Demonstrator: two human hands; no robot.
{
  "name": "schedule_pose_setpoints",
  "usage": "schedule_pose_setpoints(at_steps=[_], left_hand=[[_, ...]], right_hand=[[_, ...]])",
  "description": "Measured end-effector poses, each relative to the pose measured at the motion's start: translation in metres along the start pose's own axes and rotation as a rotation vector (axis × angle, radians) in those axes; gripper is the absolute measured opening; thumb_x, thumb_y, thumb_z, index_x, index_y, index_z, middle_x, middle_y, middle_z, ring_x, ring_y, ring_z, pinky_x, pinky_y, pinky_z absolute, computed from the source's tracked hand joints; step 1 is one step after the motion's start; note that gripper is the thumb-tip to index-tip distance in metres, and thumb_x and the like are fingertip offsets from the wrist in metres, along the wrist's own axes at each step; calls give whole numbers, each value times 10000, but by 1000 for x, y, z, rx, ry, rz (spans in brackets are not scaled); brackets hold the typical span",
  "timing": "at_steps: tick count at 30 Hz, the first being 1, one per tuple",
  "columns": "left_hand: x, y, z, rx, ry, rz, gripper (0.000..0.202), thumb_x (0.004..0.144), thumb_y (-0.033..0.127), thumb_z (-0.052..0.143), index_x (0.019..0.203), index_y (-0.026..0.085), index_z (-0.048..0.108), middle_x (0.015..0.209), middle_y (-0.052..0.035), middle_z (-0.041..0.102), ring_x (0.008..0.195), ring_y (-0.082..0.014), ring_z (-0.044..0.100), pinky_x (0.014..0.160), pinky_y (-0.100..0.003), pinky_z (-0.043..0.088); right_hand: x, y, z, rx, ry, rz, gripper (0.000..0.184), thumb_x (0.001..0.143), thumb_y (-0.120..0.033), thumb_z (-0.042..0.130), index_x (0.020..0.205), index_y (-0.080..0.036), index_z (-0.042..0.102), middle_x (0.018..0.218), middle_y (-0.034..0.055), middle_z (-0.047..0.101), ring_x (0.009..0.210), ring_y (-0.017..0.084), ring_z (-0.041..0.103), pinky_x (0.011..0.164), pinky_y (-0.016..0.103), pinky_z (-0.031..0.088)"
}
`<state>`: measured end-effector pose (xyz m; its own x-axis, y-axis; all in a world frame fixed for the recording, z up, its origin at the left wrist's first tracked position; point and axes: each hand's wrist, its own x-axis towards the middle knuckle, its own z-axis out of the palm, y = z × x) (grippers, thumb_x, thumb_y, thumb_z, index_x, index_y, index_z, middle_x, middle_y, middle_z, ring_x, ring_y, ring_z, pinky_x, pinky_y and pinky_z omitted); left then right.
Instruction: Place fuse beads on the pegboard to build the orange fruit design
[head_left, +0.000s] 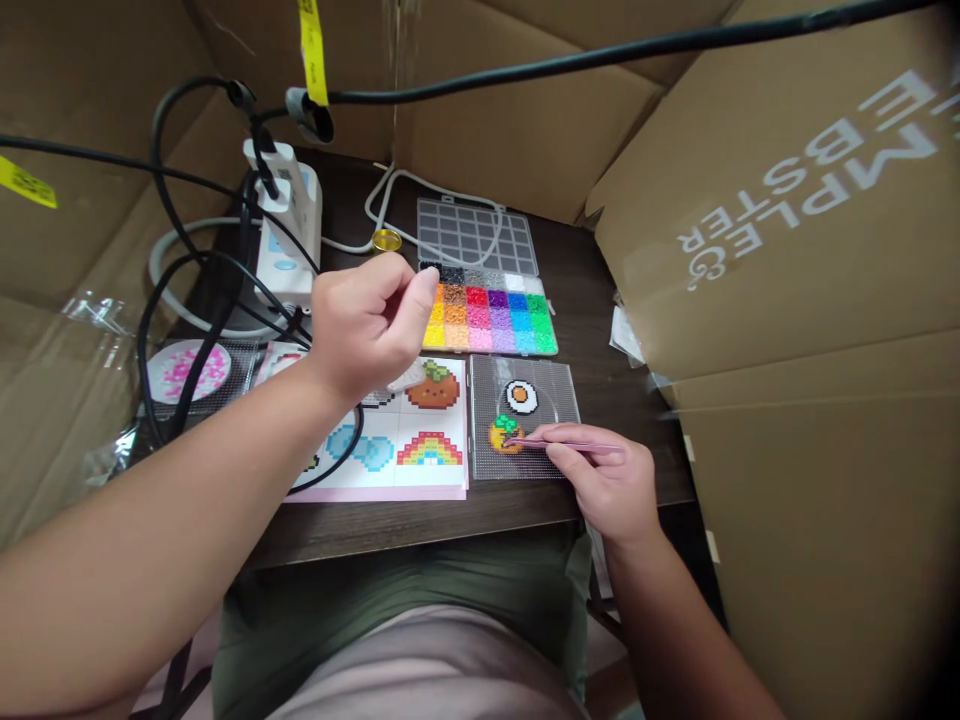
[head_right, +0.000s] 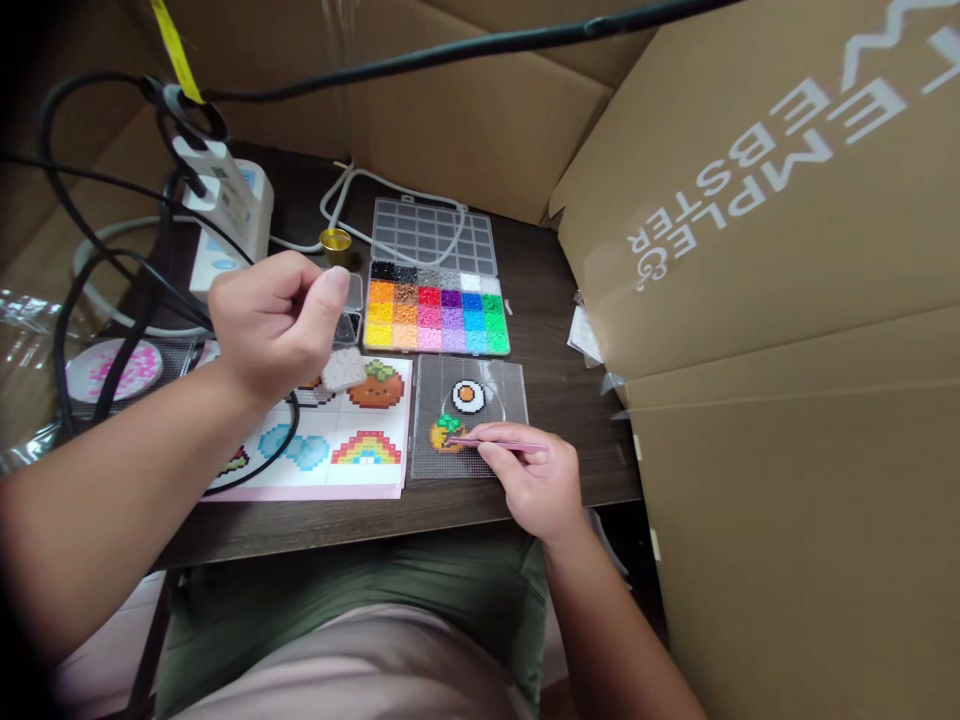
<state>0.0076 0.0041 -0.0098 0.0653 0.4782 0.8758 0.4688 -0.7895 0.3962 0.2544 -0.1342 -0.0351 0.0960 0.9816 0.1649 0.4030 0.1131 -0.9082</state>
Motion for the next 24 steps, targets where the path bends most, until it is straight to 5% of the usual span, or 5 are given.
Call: schedule_pose_setpoints(at_steps=[10,19,24], left_hand=[[-2,3,0,-22,-46,-200,400,868,327,589,528,195,426,445,29,357,430,-74,298,436,-280,265],[-1,1,0,22,8,-31,349,843,209,615,546,178,434,435,54,329,409,-38,286,386,-230,236],[1,5,-1,36,17,-30,320,821,181,598,544,172,438,421,58,339,385,-38,304,381,-214,240]], right_hand=[[-1,1,-2,-33,-2,-21,84,811,-215,692,824,-217,776,843,54,782,783,208,751,741,318,623],[-6,8,-5,75,29,7,89,812,-222,704,850,-248,779,875,55,780,821,224,747,776,349,618],[7,1,-8,153,191,-8,85,772,-268,736,840,-230,770,906,105,771,779,261,733,599,362,597]])
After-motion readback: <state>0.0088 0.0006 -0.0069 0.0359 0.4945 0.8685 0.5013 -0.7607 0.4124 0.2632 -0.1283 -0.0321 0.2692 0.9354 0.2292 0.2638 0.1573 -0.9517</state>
